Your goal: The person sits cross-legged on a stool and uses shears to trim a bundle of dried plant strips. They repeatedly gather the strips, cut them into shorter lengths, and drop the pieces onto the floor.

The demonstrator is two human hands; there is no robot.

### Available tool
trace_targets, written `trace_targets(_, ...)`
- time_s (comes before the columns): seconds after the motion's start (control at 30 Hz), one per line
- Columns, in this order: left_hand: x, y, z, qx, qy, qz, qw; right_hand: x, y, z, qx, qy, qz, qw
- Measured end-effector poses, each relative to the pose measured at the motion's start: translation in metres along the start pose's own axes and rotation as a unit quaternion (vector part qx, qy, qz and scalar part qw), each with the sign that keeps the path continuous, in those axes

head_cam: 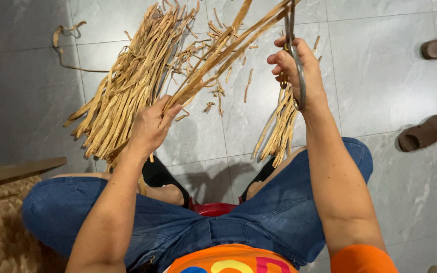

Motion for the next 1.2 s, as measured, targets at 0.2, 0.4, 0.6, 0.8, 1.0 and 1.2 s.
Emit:
trace_targets(0.2,-0.003,0.003,-0.002,-0.008,-0.014,-0.003,1.000,-0.011,0.001,-0.004,0.027,-0.003,0.015,1.000)
trace_targets(0.4,-0.005,-0.004,0.000,0.025,0.004,0.010,1.000,-0.015,0.006,-0.009,0.033,0.013,0.038,0.999)
trace_targets(0.6,-0.006,-0.007,-0.003,0.027,0.014,0.042,0.999,-0.003,-0.008,-0.002,0.046,0.012,0.012,0.999)
trace_targets(0.8,0.005,0.003,-0.004,-0.021,0.031,0.043,0.998,-0.014,-0.027,0.020,0.011,-0.093,-0.057,0.994)
trace_targets(1.0,0.008,0.008,-0.005,-0.049,0.019,0.039,0.998,-0.024,-0.030,0.020,0.043,-0.044,-0.011,0.998)
trace_targets(1.2,-0.015,-0.001,-0.001,0.004,-0.021,0.010,1.000,-0.025,-0.014,0.011,0.036,-0.011,0.013,0.999)
Point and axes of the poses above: each hand's wrist, its own z-axis towards the middle knuckle, its own y-axis out of the palm, x = y × z, the point moved 9 cm from there along z, towards the middle knuckle, and after that the axes turned 11 degrees about x, right-handed, at the moved point
